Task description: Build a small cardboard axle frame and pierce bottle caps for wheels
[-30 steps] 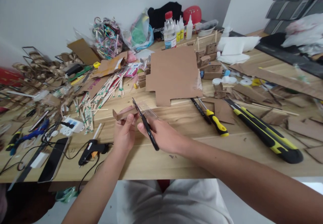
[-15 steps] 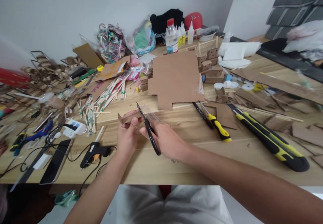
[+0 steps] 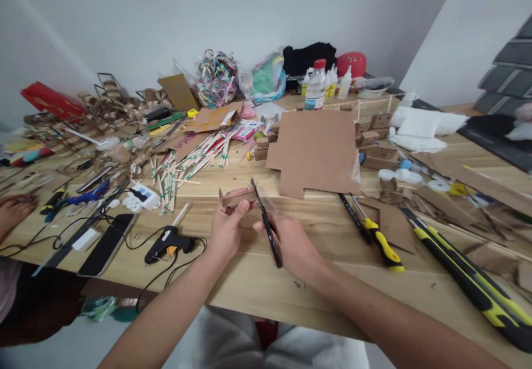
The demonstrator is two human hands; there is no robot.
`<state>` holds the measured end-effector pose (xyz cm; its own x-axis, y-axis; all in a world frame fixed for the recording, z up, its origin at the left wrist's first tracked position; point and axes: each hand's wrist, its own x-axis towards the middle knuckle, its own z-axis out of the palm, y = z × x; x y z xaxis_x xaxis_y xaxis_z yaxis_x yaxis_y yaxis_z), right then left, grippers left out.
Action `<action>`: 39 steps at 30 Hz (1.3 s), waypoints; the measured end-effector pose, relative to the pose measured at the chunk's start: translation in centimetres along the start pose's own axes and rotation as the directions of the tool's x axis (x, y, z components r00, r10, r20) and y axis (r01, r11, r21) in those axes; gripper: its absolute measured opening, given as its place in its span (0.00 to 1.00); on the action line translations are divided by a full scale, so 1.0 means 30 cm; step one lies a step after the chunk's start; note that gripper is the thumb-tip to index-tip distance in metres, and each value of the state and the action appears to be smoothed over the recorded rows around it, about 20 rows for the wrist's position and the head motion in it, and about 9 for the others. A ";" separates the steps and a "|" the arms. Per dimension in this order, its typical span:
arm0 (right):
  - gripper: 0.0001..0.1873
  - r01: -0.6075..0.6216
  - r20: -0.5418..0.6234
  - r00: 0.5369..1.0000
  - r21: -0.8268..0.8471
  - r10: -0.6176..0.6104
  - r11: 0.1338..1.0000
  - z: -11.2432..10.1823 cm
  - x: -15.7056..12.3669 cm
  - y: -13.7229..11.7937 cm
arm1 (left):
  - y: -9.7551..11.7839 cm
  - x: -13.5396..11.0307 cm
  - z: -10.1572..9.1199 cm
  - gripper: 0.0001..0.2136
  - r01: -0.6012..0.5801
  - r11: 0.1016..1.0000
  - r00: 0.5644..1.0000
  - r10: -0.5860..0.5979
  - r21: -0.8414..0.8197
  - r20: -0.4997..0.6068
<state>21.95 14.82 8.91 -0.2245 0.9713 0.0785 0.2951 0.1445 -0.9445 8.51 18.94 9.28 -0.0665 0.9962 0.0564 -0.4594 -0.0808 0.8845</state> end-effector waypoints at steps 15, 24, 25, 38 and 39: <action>0.13 -0.281 -0.237 0.955 -0.914 0.177 0.295 -0.205 0.083 -0.086 | 0.069 0.004 0.026 0.07 0.306 0.915 0.949 -0.315 -0.262 0.009; 0.09 -0.157 -0.171 0.985 -0.853 0.018 0.497 -0.198 0.053 -0.077 | 0.110 0.005 0.030 0.23 0.645 0.715 0.762 -0.627 -0.269 0.163; 0.10 -0.082 -0.149 0.987 -0.785 -0.059 0.614 -0.197 0.046 -0.073 | 0.101 0.004 0.021 0.20 0.649 0.724 0.761 -0.617 -0.234 0.200; 0.11 0.613 0.082 0.763 -0.410 -0.642 0.676 -0.188 0.027 -0.072 | 0.033 -0.018 -0.015 0.25 0.377 0.924 0.856 -0.376 0.069 0.355; 0.12 0.629 0.102 0.750 -0.418 -0.654 0.656 -0.188 0.029 -0.067 | 0.033 -0.018 -0.013 0.27 0.351 0.933 0.865 -0.354 0.076 0.355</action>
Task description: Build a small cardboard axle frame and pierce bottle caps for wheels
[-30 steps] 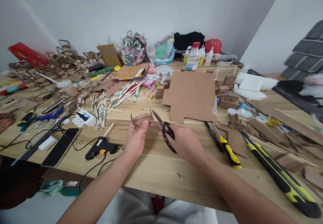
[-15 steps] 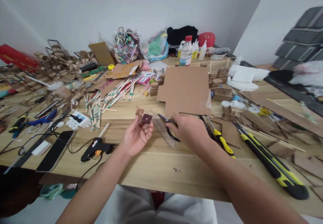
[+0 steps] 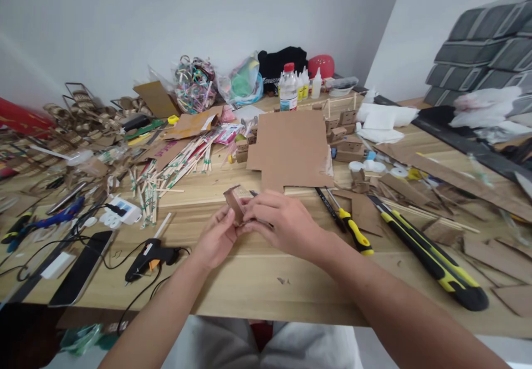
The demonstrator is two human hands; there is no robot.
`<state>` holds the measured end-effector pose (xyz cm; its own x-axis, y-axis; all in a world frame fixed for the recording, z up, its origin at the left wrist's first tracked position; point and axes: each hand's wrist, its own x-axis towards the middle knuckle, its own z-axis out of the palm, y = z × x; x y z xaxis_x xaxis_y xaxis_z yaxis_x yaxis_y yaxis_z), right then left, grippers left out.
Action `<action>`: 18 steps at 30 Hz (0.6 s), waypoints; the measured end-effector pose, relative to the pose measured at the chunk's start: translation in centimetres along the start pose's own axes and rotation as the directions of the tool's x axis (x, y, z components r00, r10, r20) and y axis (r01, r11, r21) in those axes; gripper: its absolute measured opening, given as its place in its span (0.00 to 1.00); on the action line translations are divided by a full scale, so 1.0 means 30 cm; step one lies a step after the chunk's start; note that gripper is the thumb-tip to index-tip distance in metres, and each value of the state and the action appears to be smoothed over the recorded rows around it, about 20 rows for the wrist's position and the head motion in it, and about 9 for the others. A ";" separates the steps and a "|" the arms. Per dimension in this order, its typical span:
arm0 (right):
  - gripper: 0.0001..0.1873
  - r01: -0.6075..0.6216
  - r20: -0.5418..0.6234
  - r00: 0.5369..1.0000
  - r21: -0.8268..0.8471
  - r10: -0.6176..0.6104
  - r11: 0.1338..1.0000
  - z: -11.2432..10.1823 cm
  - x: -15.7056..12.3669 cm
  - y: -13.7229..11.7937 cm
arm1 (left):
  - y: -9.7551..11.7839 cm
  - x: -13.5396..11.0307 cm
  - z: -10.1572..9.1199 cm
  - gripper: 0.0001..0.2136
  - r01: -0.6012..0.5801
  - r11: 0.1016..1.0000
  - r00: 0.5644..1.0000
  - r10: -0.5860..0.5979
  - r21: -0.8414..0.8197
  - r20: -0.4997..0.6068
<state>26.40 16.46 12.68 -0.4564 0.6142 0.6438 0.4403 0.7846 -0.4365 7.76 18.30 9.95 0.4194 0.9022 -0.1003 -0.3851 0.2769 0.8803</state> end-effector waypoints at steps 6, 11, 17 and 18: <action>0.14 -0.114 -0.067 0.991 0.066 0.118 0.991 -0.015 0.000 0.005 | -0.003 -0.001 0.015 0.28 -0.144 0.978 0.990 0.143 0.150 0.023; 0.12 -0.182 -0.219 0.962 -0.056 0.166 0.982 -0.022 0.003 0.012 | 0.009 -0.011 0.027 0.28 -0.145 0.954 0.985 0.115 0.264 0.126; 0.13 -0.110 -0.098 0.989 -0.029 0.107 0.993 -0.019 -0.002 0.014 | 0.023 -0.025 0.040 0.29 -0.146 0.933 0.973 0.076 0.330 0.217; 0.13 -0.128 -0.091 0.988 -0.020 0.126 0.992 -0.019 -0.005 0.016 | 0.022 -0.027 0.042 0.30 -0.133 0.936 0.974 0.063 0.326 0.216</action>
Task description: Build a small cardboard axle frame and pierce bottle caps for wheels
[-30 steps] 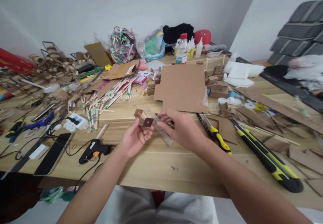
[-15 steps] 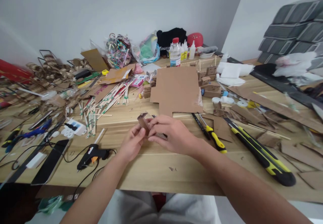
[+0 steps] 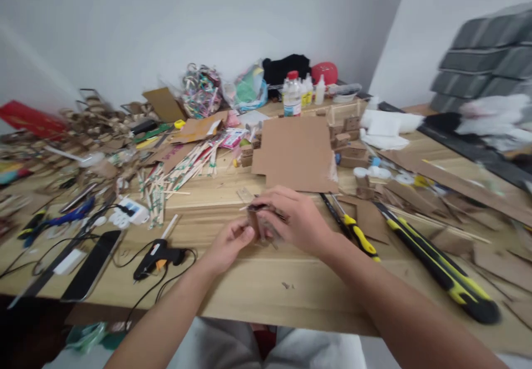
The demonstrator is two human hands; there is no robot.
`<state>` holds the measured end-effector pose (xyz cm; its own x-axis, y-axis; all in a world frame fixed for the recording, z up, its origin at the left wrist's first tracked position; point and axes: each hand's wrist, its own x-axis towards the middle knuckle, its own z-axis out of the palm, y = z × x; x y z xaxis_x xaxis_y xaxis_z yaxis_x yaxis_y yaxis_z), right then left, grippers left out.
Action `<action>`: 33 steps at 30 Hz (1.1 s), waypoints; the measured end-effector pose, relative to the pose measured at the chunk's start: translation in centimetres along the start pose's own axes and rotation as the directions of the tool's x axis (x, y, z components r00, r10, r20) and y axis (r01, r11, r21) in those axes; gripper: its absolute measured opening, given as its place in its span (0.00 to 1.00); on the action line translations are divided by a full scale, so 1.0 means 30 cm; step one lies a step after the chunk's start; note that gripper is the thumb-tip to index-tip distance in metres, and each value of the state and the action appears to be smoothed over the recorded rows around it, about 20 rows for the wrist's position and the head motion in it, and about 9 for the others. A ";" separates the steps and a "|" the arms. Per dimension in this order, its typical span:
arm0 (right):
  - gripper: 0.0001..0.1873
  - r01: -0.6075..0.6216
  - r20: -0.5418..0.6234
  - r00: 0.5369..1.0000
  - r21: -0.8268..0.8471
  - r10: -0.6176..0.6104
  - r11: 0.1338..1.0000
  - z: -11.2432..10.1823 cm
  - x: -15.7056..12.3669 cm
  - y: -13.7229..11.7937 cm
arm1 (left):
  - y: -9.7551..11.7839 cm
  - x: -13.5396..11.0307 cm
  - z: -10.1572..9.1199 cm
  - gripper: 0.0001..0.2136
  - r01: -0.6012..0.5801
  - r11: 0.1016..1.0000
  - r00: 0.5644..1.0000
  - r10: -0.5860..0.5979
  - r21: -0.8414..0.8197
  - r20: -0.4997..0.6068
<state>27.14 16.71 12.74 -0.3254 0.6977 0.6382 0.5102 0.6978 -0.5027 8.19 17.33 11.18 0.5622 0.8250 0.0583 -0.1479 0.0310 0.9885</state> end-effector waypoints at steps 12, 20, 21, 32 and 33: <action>0.12 -0.057 0.049 0.997 0.042 0.055 0.997 0.041 -0.004 0.001 | -0.027 0.015 -0.003 0.33 0.043 0.969 0.986 -0.080 -0.244 -0.146; 0.12 -0.125 0.057 0.991 0.041 0.123 0.991 0.044 -0.009 0.012 | -0.041 0.015 -0.011 0.34 0.125 0.970 0.986 -0.145 -0.211 -0.080; 0.11 -0.125 0.049 0.991 0.036 0.123 0.992 0.046 -0.010 0.011 | -0.042 0.015 -0.010 0.34 0.138 0.968 0.985 -0.157 -0.211 -0.072; 0.08 -0.109 0.080 0.990 -0.091 0.117 0.990 0.099 -0.025 0.006 | -0.020 0.005 -0.012 0.29 0.221 0.947 0.956 -0.258 -0.234 -0.141; 0.09 -0.132 0.107 0.984 -0.113 0.144 0.985 0.102 -0.024 0.001 | -0.019 0.007 -0.013 0.27 0.228 0.944 0.952 -0.268 -0.238 -0.150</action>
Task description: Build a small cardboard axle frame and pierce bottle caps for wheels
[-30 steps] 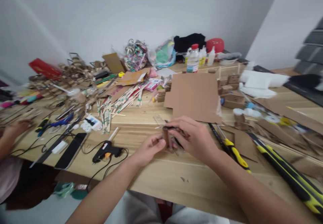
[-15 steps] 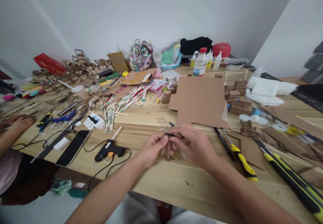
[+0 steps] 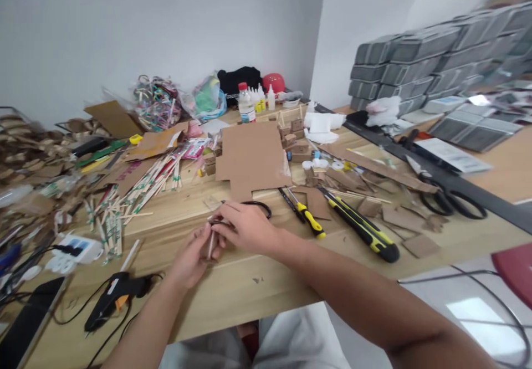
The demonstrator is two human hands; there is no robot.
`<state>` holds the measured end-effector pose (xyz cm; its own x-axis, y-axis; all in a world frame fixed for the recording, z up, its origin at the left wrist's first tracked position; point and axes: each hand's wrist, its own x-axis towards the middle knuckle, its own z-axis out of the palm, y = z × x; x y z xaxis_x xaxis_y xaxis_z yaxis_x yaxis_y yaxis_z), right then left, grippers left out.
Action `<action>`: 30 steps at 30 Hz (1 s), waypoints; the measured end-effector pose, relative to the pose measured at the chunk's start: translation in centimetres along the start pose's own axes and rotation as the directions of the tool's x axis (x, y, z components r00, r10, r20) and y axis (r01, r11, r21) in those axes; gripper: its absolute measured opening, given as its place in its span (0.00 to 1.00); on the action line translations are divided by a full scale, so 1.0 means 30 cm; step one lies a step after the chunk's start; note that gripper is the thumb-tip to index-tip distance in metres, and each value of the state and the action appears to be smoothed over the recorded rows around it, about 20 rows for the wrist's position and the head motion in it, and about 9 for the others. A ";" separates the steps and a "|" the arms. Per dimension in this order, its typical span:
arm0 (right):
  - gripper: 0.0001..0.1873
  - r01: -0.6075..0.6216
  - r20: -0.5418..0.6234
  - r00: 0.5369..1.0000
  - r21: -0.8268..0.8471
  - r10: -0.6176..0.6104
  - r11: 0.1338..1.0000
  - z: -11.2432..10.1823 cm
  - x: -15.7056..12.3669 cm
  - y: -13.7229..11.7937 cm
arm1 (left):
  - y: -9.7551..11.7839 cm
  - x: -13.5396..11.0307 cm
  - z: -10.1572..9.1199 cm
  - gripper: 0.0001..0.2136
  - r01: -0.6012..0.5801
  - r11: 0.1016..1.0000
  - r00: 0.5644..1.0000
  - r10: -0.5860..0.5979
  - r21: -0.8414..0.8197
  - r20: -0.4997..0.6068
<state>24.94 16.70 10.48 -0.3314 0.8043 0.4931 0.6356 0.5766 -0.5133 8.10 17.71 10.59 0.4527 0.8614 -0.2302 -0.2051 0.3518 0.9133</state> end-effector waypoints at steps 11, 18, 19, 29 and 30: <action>0.31 -0.204 0.211 0.944 -0.226 0.252 0.953 -0.024 0.028 -0.029 | 0.014 0.085 -0.107 0.24 -0.286 0.958 0.870 0.263 0.007 -0.418; 0.26 -0.186 0.215 0.947 -0.235 0.238 0.954 -0.022 0.018 -0.004 | 0.001 0.137 -0.215 0.13 -0.345 0.911 0.706 0.410 0.225 -0.577; 0.26 -0.190 0.205 0.949 -0.233 0.240 0.954 -0.022 0.017 0.005 | 0.001 0.141 -0.228 0.13 -0.341 0.907 0.682 0.420 0.248 -0.599; 0.21 -0.189 0.120 0.968 -0.222 0.219 0.956 -0.013 0.009 0.071 | -0.017 0.165 -0.312 0.11 -0.263 0.850 0.640 0.507 0.455 -0.577; 0.21 -0.194 0.112 0.968 -0.225 0.223 0.955 -0.013 0.007 0.072 | -0.021 0.164 -0.303 0.10 -0.262 0.839 0.660 0.516 0.476 -0.547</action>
<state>26.52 18.07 9.75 -0.2572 0.9235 0.2847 0.8281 0.3625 -0.4276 2.56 25.05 5.82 -0.2814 0.9500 0.1356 0.1228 -0.1045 0.9869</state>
